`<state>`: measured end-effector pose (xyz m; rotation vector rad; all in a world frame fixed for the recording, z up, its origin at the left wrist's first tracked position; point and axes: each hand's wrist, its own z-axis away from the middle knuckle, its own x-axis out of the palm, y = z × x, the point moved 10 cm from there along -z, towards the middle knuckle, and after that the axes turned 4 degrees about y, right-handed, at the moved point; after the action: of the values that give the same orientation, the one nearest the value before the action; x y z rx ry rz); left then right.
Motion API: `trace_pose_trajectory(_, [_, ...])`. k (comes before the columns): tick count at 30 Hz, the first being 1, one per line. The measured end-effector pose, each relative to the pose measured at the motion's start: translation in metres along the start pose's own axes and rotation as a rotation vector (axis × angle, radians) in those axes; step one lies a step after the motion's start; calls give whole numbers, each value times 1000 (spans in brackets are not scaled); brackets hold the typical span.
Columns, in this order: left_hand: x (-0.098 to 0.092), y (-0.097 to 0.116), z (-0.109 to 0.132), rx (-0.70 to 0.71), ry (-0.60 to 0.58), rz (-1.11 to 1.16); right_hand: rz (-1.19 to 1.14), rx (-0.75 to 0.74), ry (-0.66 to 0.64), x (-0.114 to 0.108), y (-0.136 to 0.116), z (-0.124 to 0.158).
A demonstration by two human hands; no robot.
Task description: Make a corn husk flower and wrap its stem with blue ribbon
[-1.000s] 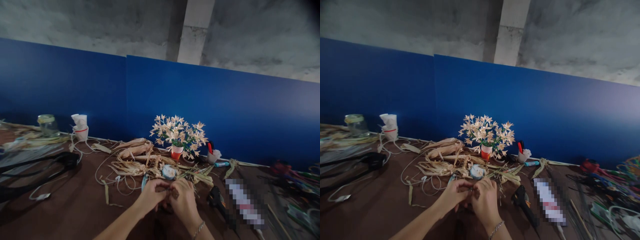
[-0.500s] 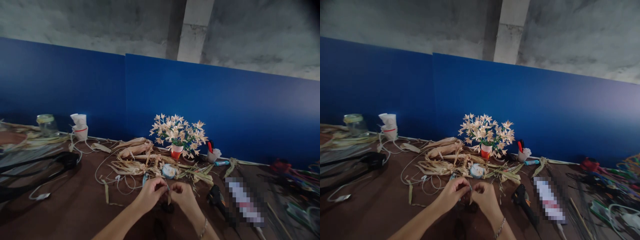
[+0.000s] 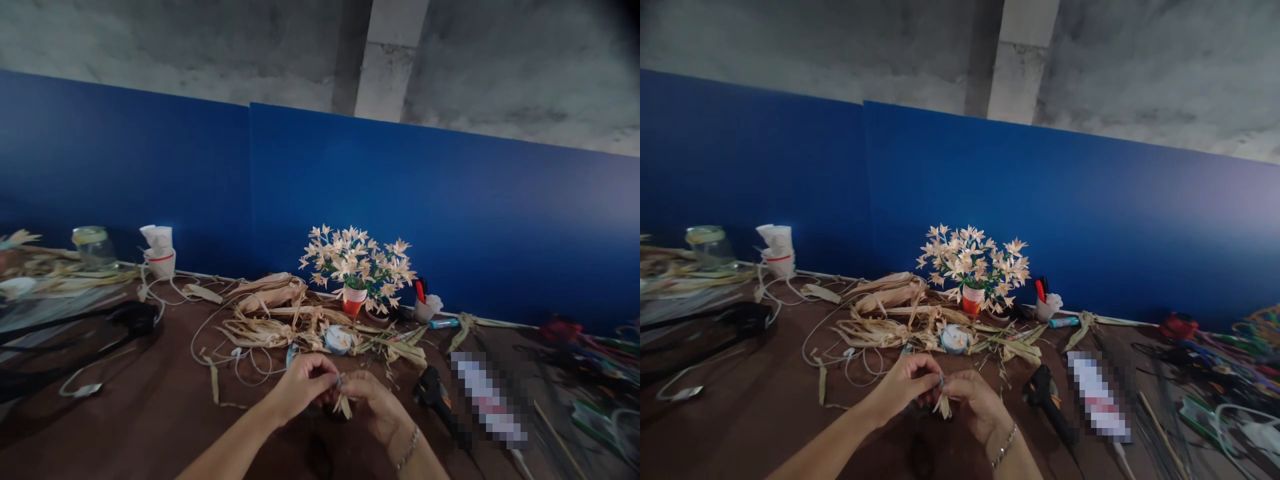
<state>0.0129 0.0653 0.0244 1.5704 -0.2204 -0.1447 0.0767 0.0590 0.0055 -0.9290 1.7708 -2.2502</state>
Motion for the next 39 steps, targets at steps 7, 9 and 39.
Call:
trace_pose_trajectory(7, [-7,17,-1,162,61,-197,142,-26,201,-20,-3,-4])
trace_pose_trajectory(9, [-10,19,-2,206,84,-272,269,-53,221,-21,-5,-6])
trace_pose_trajectory(39, [-17,7,-8,183,67,-382,809,-428,405,-21,-41,1])
